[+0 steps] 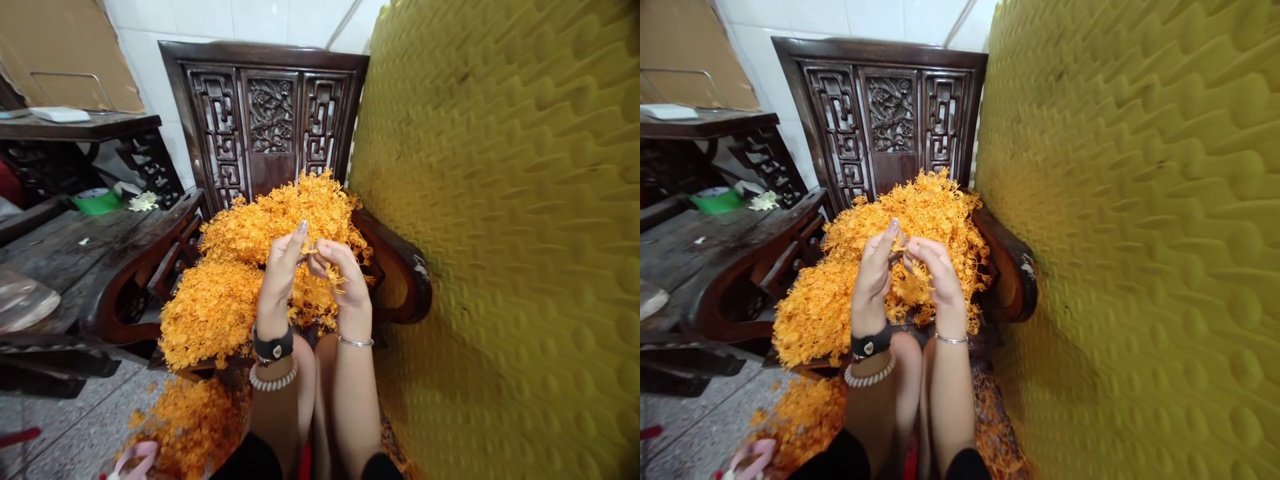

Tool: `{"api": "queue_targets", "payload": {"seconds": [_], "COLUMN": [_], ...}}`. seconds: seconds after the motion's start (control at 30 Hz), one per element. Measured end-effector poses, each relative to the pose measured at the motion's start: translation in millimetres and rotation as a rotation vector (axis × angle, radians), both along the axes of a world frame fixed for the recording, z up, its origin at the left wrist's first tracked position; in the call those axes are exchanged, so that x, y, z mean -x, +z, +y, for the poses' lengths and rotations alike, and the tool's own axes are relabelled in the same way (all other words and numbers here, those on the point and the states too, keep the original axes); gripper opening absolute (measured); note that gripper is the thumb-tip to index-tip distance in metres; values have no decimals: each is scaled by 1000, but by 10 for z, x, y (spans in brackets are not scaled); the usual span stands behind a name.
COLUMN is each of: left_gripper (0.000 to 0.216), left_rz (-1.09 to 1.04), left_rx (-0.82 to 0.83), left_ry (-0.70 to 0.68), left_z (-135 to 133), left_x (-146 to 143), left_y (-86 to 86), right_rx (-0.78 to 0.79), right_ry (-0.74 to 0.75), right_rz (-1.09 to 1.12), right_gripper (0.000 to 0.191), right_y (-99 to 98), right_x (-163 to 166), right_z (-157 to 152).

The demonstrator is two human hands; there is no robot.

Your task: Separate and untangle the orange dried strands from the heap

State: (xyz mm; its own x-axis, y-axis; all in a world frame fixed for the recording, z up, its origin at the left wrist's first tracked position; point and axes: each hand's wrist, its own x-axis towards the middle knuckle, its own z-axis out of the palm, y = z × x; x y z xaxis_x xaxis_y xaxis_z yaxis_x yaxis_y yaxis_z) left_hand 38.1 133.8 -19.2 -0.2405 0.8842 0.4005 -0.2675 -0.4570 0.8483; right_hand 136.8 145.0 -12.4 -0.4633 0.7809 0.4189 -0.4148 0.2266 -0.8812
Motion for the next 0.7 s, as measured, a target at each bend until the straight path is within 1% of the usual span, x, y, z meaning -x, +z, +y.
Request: {"api": "queue_targets", "payload": {"seconds": [0.07, 0.13, 0.23, 0.33, 0.47, 0.63, 0.7], "left_gripper": [43, 44, 47, 49, 47, 41, 39], "left_rz": [-152, -257, -362, -436, -508, -603, -633], "left_rx": [11, 37, 77, 109, 101, 118, 121], "left_ry": [-69, -84, -72, -18, 91, 57, 77], "left_z": [-24, -19, 20, 6, -106, -208, -237], "left_x": [-98, -178, -248, -281, -304, -319, -323], "left_y": [28, 35, 21, 38, 119, 170, 185], "right_rx": [80, 135, 217, 271, 263, 196, 150], "right_ry": [9, 15, 92, 179, 299, 388, 406], "right_rz": [155, 272, 394, 428, 469, 533, 551], "right_gripper": [31, 31, 34, 37, 38, 38, 37], "right_y": [-12, -37, -77, -101, -119, -142, -149], "right_x": [39, 84, 140, 166, 176, 214, 236], "right_z": [-36, -48, -27, -1, -6, -49, -68]}}
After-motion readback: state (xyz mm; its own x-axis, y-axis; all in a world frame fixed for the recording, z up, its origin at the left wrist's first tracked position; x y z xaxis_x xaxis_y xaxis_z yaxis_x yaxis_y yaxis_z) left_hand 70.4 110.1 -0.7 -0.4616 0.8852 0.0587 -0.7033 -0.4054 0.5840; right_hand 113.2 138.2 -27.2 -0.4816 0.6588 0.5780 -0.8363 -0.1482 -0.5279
